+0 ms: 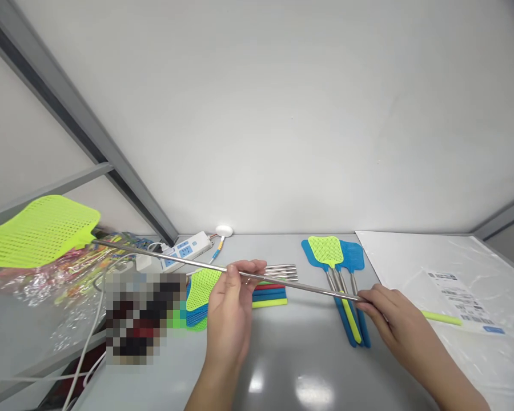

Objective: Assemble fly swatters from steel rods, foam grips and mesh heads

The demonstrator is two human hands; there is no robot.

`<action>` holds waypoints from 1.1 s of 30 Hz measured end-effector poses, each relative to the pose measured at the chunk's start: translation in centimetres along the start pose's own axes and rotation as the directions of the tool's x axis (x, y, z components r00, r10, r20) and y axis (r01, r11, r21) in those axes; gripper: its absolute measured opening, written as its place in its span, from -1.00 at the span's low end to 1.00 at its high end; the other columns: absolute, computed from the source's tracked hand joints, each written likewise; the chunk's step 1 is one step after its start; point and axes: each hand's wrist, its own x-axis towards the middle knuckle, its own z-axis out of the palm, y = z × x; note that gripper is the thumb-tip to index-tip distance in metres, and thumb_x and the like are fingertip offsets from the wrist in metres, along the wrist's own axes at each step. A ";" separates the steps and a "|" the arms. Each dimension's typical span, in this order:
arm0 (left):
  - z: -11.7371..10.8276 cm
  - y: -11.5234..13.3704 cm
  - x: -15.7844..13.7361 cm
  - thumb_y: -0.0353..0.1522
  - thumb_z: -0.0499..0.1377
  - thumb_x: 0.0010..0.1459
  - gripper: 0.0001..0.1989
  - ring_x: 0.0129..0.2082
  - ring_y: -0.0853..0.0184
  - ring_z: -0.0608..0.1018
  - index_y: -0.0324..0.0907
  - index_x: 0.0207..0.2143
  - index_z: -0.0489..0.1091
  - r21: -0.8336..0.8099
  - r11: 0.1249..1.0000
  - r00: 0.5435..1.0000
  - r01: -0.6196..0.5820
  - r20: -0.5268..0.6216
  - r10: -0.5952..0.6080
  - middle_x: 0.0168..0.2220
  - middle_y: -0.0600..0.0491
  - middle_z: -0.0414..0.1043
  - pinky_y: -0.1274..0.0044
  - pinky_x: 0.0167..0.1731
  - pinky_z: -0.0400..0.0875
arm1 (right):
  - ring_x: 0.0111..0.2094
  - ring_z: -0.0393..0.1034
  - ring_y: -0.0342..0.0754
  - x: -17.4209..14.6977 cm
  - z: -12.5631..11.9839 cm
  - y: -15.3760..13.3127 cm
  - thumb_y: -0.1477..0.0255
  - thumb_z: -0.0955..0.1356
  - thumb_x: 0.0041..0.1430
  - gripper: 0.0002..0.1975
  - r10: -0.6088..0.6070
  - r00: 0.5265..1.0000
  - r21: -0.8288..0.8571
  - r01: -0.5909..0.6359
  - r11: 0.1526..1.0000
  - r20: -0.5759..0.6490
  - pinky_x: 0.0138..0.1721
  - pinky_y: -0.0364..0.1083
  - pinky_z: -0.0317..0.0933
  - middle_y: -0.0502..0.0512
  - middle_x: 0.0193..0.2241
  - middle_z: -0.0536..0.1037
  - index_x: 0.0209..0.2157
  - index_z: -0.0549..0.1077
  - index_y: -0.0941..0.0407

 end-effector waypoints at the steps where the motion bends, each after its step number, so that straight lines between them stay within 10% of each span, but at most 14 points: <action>1: -0.3 0.3 0.4 -0.12 0.20 0.22 -0.69 -0.12 0.25 0.56 -0.20 -0.29 0.51 0.007 1.000 1.000 -0.011 0.001 0.011 -0.21 -0.04 0.54 0.36 -0.02 0.43 | -0.38 0.33 -0.04 0.0 0.1 0.5 0.27 0.20 0.39 -0.79 -0.001 1.000 0.003 0.001 1.000 0.003 -0.32 -0.04 0.18 0.02 -0.39 0.44 -0.22 0.41 0.02; 13: -3.6 1.6 4.9 -0.14 0.18 0.23 -0.70 -0.39 0.34 0.54 -0.18 -0.39 0.44 -0.173 0.968 0.955 -0.179 -0.265 0.129 -0.42 0.07 0.50 0.38 -0.22 0.49 | -0.34 0.33 0.00 -0.3 0.3 4.1 0.23 0.20 0.38 -0.76 0.068 0.997 -0.094 -0.072 0.993 -0.036 -0.28 0.00 0.16 0.07 -0.33 0.43 -0.17 0.40 0.04; 27: -2.7 -1.2 1.9 -0.06 0.10 0.26 -0.61 -0.19 0.23 0.57 -0.16 -0.11 0.45 -0.126 0.983 0.991 0.135 0.000 -0.136 -0.16 -0.15 0.57 0.37 -0.17 0.46 | -0.34 0.38 0.02 0.6 -1.0 4.6 0.11 0.22 0.33 -0.68 0.035 0.998 -0.100 -0.040 0.994 -0.052 -0.30 -0.01 0.20 0.08 -0.34 0.48 -0.20 0.47 0.02; 33: -5.4 0.3 4.0 -0.09 0.08 0.29 -0.65 -0.32 0.34 0.55 -0.13 -0.16 0.49 -0.279 0.959 0.976 -0.051 -0.217 -0.011 -0.23 -0.01 0.55 0.41 -0.18 0.47 | -0.37 0.42 0.00 -1.2 -0.7 5.7 0.05 0.29 0.24 -0.66 0.126 0.992 -0.036 -0.126 0.991 -0.009 -0.43 -0.08 0.28 0.08 -0.35 0.53 -0.27 0.50 0.01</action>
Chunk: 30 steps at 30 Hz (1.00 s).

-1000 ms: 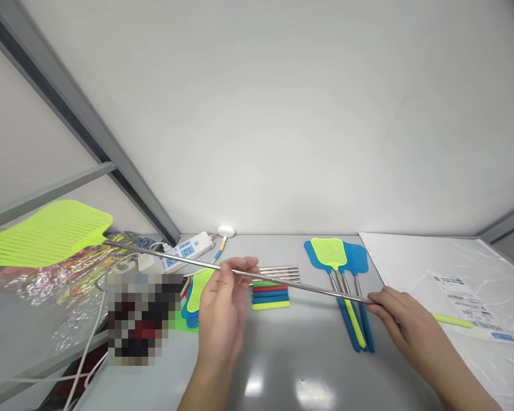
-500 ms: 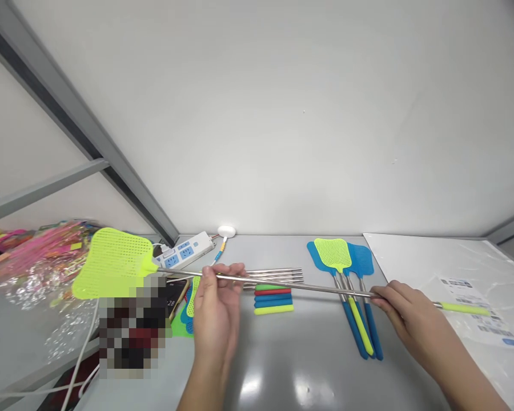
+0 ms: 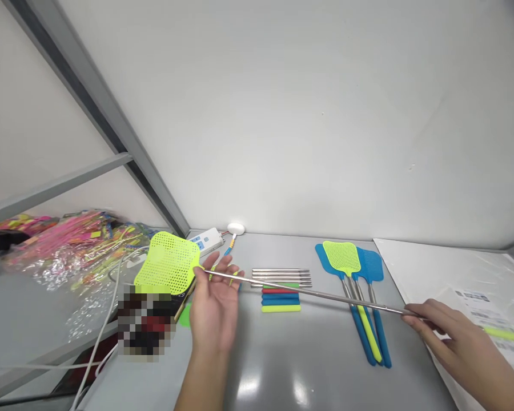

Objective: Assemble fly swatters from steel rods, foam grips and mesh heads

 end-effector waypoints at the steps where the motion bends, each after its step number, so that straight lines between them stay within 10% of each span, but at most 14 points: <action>1: -0.2 0.1 0.2 -0.09 0.10 0.28 -0.67 -0.31 0.34 0.55 -0.13 -0.20 0.49 -0.010 1.000 0.999 -0.023 -0.027 0.023 -0.24 0.01 0.55 0.40 -0.18 0.47 | -0.37 0.42 0.00 -0.1 0.3 0.0 0.04 0.29 0.23 -0.65 0.013 1.000 -0.002 -0.013 1.000 0.006 -0.44 -0.09 0.28 0.08 -0.35 0.53 -0.29 0.50 0.01; 12: 0.4 -3.7 -3.6 -0.10 0.15 0.25 -0.65 -0.11 0.23 0.55 -0.17 -0.10 0.47 0.105 0.980 0.974 0.169 0.133 -0.182 -0.10 -0.14 0.54 0.36 -0.10 0.44 | -0.35 0.45 0.05 -0.6 -0.5 0.2 -0.05 0.27 0.19 -0.56 -0.014 0.996 -0.089 0.007 0.996 -0.084 -0.34 -0.02 0.29 0.08 -0.36 0.56 -0.33 0.52 0.01; 18: 0.4 -2.0 -2.4 -0.06 0.16 0.22 -0.59 -0.28 0.35 0.55 -0.11 -0.03 0.47 -0.111 0.988 0.994 0.109 0.001 -0.110 -0.02 -0.07 0.50 0.42 -0.12 0.47 | -0.41 0.47 0.04 -0.9 -0.7 0.4 -0.01 0.32 0.17 -0.62 -0.061 0.995 -0.099 0.053 0.994 -0.081 -0.43 -0.04 0.30 0.08 -0.38 0.58 -0.34 0.55 0.01; 30: 0.2 -3.5 -2.8 -0.18 0.24 0.20 -0.70 -0.24 0.34 0.58 -0.21 -0.14 0.47 0.023 1.000 0.989 0.001 -0.147 0.003 -0.25 -0.02 0.55 0.40 -0.06 0.43 | -0.53 0.37 -0.01 1.1 -0.8 -4.1 0.02 0.26 0.24 -0.62 -0.250 0.959 -0.333 0.195 0.922 -0.133 -0.41 -0.04 0.11 0.03 -0.49 0.51 -0.40 0.45 0.03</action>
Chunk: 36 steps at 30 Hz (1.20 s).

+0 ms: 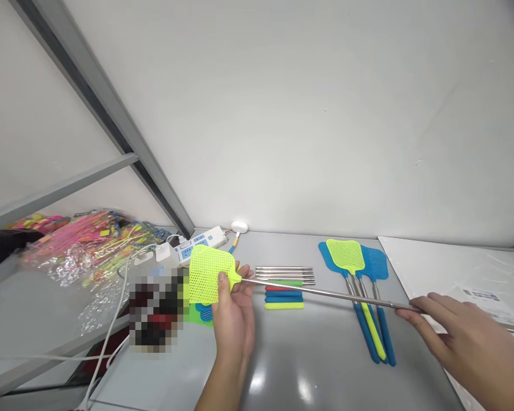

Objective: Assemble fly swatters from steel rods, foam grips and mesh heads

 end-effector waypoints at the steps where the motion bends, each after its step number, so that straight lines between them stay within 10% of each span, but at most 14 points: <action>1: 0.1 -0.5 -0.5 -0.18 0.25 0.19 -0.69 -0.23 0.32 0.58 -0.20 -0.14 0.47 0.018 0.999 0.999 0.037 0.012 -0.037 -0.23 -0.02 0.54 0.40 -0.07 0.44 | -0.53 0.38 -0.02 0.4 -0.1 -1.0 0.04 0.27 0.26 -0.63 -0.023 1.000 -0.002 0.023 1.000 0.003 -0.43 -0.06 0.09 0.02 -0.51 0.51 -0.40 0.44 0.02; 16: 1.6 -2.7 -5.4 -0.11 0.19 0.22 -0.61 -0.22 0.18 0.62 -0.24 -0.12 0.48 0.135 0.976 0.948 0.170 0.247 -0.199 -0.28 -0.10 0.57 0.35 -0.12 0.47 | -0.70 0.29 -0.09 7.1 -0.1 -13.2 0.13 0.14 0.39 -0.52 -0.107 0.990 0.162 0.092 0.982 0.088 -0.59 -0.10 -0.16 -0.04 -0.71 0.40 -0.57 0.26 0.07; 27: -0.5 3.3 2.0 -0.16 0.18 0.23 -0.67 -0.31 0.31 0.61 -0.25 -0.15 0.50 0.036 0.999 1.000 0.004 -0.007 -0.004 -0.35 0.00 0.56 0.35 -0.03 0.44 | -0.46 0.46 -0.05 3.0 0.6 -6.2 0.23 0.21 0.37 -0.77 -0.011 0.973 0.349 -0.073 0.934 0.231 -0.47 -0.12 0.23 0.03 -0.44 0.53 -0.27 0.41 0.01; 36: 1.7 -1.2 -3.3 -0.08 0.16 0.22 -0.60 -0.31 0.25 0.61 -0.25 -0.20 0.53 0.170 0.984 0.983 0.061 0.162 -0.089 -0.32 -0.08 0.59 0.41 -0.17 0.46 | -0.69 0.31 -0.10 3.4 1.0 -12.7 0.33 0.14 0.40 -0.70 -0.116 0.978 0.437 0.029 0.899 0.174 -0.60 -0.12 -0.08 -0.09 -0.69 0.40 -0.44 0.24 0.05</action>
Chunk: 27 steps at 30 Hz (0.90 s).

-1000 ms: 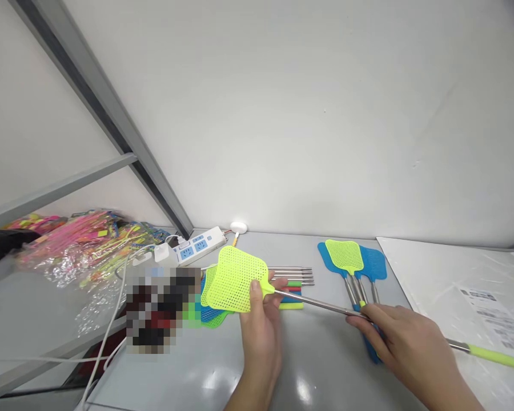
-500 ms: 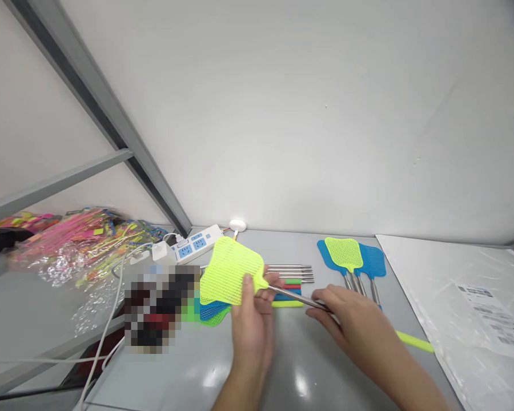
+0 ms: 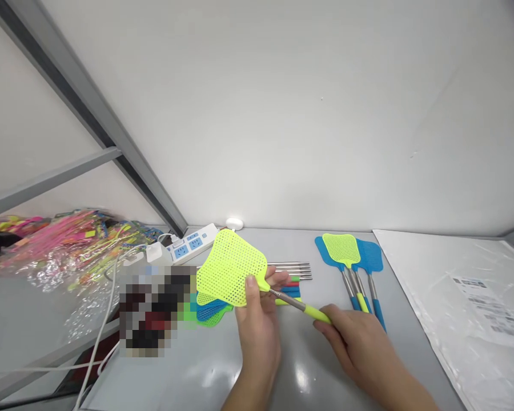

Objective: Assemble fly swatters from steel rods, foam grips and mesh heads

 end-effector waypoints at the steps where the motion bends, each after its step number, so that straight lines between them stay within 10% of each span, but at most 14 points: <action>1: 0.1 0.0 0.0 -0.06 0.16 0.22 -0.58 -0.32 0.25 0.61 -0.25 -0.19 0.53 0.020 1.000 1.000 0.006 0.030 -0.007 -0.31 -0.09 0.60 0.40 -0.16 0.46 | -0.67 0.32 -0.10 0.0 0.2 -0.2 0.33 0.14 0.40 -0.72 0.034 0.999 0.045 -0.035 0.998 0.011 -0.60 -0.13 -0.07 -0.08 -0.67 0.40 -0.42 0.24 0.05; 5: -0.1 0.2 0.3 -0.07 0.18 0.20 -0.55 -0.18 0.16 0.59 -0.23 -0.07 0.52 0.198 0.977 0.960 0.083 0.249 -0.132 -0.12 -0.18 0.58 0.34 -0.07 0.42 | -0.62 0.36 -0.08 -0.8 0.2 -0.5 0.29 0.11 0.41 -0.73 0.199 0.972 0.259 -0.226 0.939 0.127 -0.58 -0.16 0.01 -0.07 -0.63 0.44 -0.31 0.31 0.05; 10: 0.0 -2.3 -1.5 -0.08 0.11 0.26 -0.54 -0.05 0.10 0.54 -0.10 0.11 0.43 0.439 0.894 0.764 0.093 0.544 -0.346 0.05 -0.16 0.49 0.28 0.00 0.38 | -0.55 0.40 -0.03 -2.1 -0.4 0.4 0.20 0.08 0.40 -0.64 0.459 0.887 0.417 -0.434 0.798 0.044 -0.53 -0.14 0.17 -0.03 -0.57 0.45 -0.06 0.35 0.07; 14: -0.8 -4.2 -2.4 -0.22 0.15 0.26 -0.68 -0.05 0.09 0.53 -0.03 0.02 0.50 0.594 0.767 0.770 -0.243 0.599 -0.221 -0.02 -0.12 0.52 0.27 0.03 0.36 | -0.52 0.43 0.03 -4.0 -1.4 4.0 0.13 0.07 0.37 -0.57 0.726 0.682 0.300 -0.676 0.673 -0.089 -0.52 -0.10 0.19 0.02 -0.55 0.49 -0.04 0.36 0.08; 19: -1.7 -4.9 -2.2 -0.39 0.07 0.29 -0.70 -0.13 0.18 0.53 -0.01 0.03 0.44 0.527 0.564 0.567 -0.635 0.815 -0.123 -0.12 -0.04 0.53 0.34 -0.11 0.44 | -0.40 0.48 0.12 -5.6 -1.7 7.3 0.18 0.00 0.37 -0.55 0.887 0.462 0.006 -0.887 0.462 -0.015 -0.41 -0.04 0.17 0.14 -0.41 0.58 -0.01 0.33 0.07; 27: -1.7 -5.9 -2.1 -0.46 0.03 0.31 -0.79 -0.24 0.28 0.51 -0.08 -0.09 0.38 0.446 0.448 0.442 -0.775 0.889 -0.119 -0.23 0.03 0.51 0.42 -0.23 0.44 | -0.40 0.50 0.11 -4.1 -0.5 6.9 0.28 -0.03 0.40 -0.59 0.894 0.446 -0.154 -0.882 0.446 0.033 -0.45 -0.07 0.01 0.15 -0.42 0.58 0.00 0.29 0.08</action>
